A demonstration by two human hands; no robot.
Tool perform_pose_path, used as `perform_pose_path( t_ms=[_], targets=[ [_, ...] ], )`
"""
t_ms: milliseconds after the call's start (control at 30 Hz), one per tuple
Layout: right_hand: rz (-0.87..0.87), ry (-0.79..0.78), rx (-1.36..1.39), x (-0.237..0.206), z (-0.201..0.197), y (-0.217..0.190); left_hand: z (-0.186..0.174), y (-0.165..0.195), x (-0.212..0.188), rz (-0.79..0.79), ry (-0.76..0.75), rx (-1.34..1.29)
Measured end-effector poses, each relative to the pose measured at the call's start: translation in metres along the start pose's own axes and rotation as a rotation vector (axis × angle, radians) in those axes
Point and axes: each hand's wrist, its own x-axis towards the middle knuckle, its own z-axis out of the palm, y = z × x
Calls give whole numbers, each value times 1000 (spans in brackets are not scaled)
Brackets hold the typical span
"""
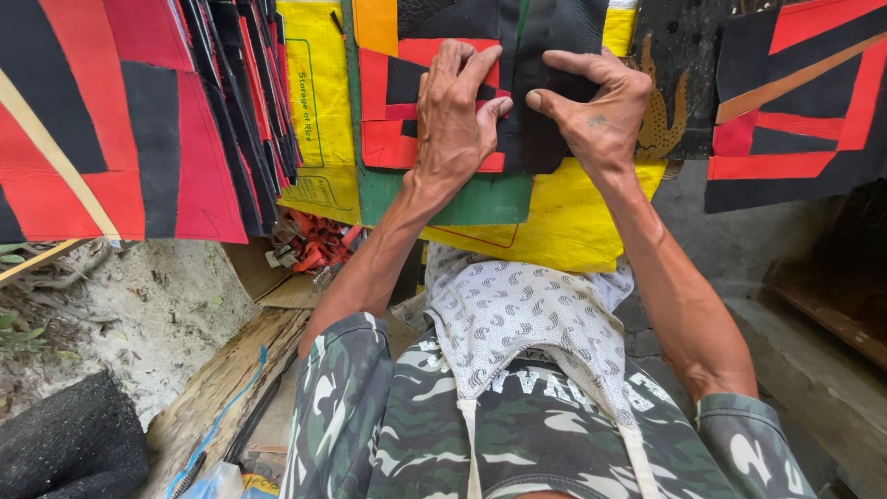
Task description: The person aligns black fabric strips and cut pieces onto red-and-black patterned sheets, pressing the edges down with their fingers to attach them. They work on one sheet at a time on a green board and stack the finished sheets on a pile to the left.
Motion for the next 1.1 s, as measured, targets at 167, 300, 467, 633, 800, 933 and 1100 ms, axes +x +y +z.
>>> perform_pose_path(
  t_ms=[167, 300, 467, 633, 800, 933, 1100],
  targets=[
    [-137, -73, -20, 7, -5, -6, 1, 3, 11, -65, -34, 82],
    [-210, -274, -22, 33, -21, -9, 0, 0, 20, -110, -121, 85],
    [-64, -203, -13, 42, -11, -1, 1, 1, 20, -117, -84, 94],
    [-45, -100, 34, 33, -1, 5, -2, -2, 21, -114, -93, 94],
    [-49, -92, 42, 33, -1, 5, -2, -5, 22, -109, -91, 93],
    [-80, -73, 48, 33, 2, 6, -1, -7, 21, -90, -85, 100],
    [-51, -78, 58, 33, 4, 5, -3, -12, 23, -82, -104, 67]
  ],
)
